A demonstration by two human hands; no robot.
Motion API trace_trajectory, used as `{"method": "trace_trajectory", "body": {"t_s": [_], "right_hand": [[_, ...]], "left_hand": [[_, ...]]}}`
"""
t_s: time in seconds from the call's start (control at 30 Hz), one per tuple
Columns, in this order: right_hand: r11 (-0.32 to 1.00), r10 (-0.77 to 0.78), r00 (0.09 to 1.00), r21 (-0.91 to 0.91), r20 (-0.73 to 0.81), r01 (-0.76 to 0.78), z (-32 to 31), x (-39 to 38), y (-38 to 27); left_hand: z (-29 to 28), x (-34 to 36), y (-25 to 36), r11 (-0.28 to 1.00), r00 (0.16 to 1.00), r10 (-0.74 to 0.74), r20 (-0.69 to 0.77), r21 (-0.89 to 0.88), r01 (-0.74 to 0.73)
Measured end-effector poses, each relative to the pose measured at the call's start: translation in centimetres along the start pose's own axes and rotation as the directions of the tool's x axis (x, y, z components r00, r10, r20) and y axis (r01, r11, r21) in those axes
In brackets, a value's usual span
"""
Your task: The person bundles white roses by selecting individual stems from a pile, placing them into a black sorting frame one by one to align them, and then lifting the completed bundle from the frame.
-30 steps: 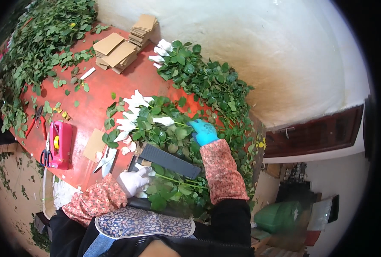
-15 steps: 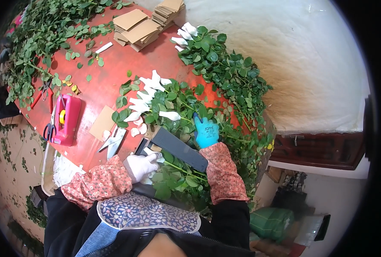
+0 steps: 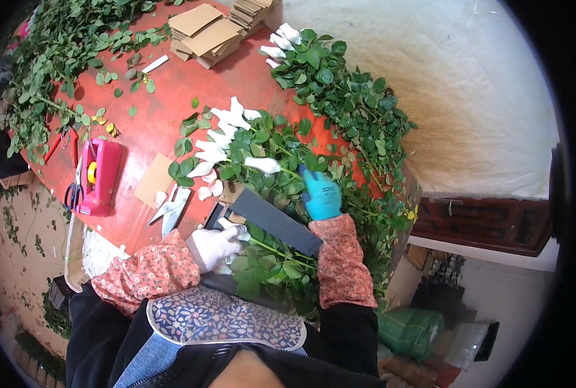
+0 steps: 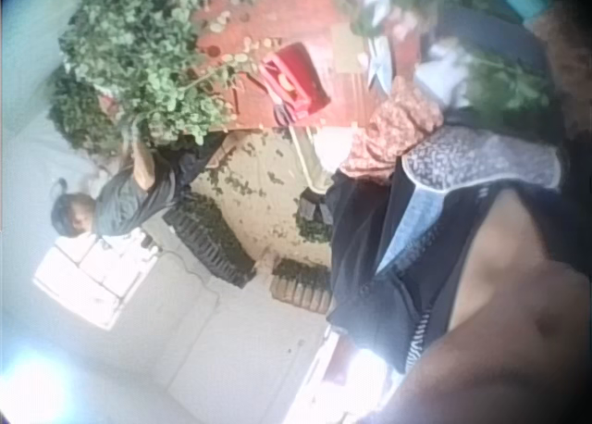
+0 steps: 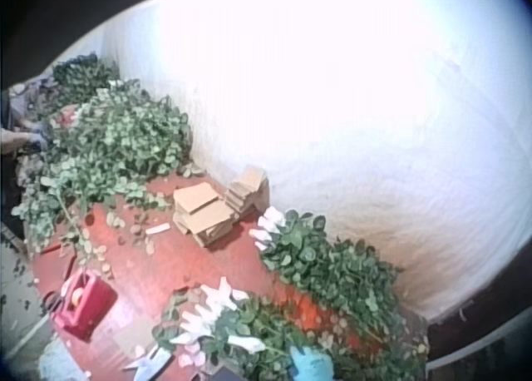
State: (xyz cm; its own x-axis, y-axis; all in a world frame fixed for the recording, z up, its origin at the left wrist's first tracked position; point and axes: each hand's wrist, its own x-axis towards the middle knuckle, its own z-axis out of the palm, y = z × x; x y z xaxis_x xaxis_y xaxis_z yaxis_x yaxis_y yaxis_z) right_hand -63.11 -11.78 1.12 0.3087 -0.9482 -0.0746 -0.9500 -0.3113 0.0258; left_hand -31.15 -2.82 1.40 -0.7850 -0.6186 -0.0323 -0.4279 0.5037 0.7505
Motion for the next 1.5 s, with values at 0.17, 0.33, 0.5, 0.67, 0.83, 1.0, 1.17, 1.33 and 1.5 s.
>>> {"method": "trace_trajectory", "body": {"t_s": [0.17, 0.33, 0.5, 0.67, 0.83, 1.0, 1.17, 1.33, 1.5], "right_hand": [[0.995, 0.075, 0.91, 0.09, -0.408, -0.042, -4.2, -4.3, 4.2], [0.992, 0.129, 0.795, 0.075, -0.593, -0.105, -12.8, -10.5, 2.9], [0.99, -0.099, 0.922, -0.132, -0.374, 0.052, -16.1, -12.1, -7.1], [0.997, -0.069, 0.997, 0.031, -0.025, 0.07, -2.4, -12.6, -10.0], [0.993, 0.107, 0.994, 0.044, 0.029, -0.109, 1.4, -13.0, -10.3], [0.992, 0.1, 0.995, 0.082, -0.003, -0.099, -3.5, -13.8, -11.3], [0.98, 0.13, 0.991, 0.148, 0.02, -0.131, -8.4, -12.7, -14.4], [0.977, 0.143, 0.975, 0.135, 0.167, -0.166, -1.2, -9.1, -14.0], [0.887, 0.284, 0.957, 0.36, 0.064, -0.288, 2.9, -10.0, -13.2]], "left_hand": [[-0.3, 0.3, 0.3, 0.708, 0.881, -0.389, 0.27, -0.524, 0.473], [-0.6, 0.3, 0.2, 0.673, 0.864, -0.385, 0.324, -0.542, 0.503], [0.8, -0.2, -1.0, 0.995, 1.0, 0.027, 0.004, -0.092, -0.027], [0.9, 0.1, -0.5, 0.957, 0.983, -0.127, 0.129, -0.245, 0.156], [0.6, 0.1, -0.1, 0.965, 0.993, -0.036, 0.112, -0.256, 0.064], [0.6, 0.0, -0.2, 0.999, 0.997, 0.034, 0.074, 0.014, -0.036], [1.3, 0.3, -1.0, 0.994, 0.992, 0.096, 0.079, 0.038, -0.099], [3.4, 0.4, -3.6, 0.585, 0.91, -0.265, 0.317, -0.697, 0.414], [1.3, 0.5, 0.3, 0.829, 0.947, -0.245, 0.206, -0.461, 0.315]]}}
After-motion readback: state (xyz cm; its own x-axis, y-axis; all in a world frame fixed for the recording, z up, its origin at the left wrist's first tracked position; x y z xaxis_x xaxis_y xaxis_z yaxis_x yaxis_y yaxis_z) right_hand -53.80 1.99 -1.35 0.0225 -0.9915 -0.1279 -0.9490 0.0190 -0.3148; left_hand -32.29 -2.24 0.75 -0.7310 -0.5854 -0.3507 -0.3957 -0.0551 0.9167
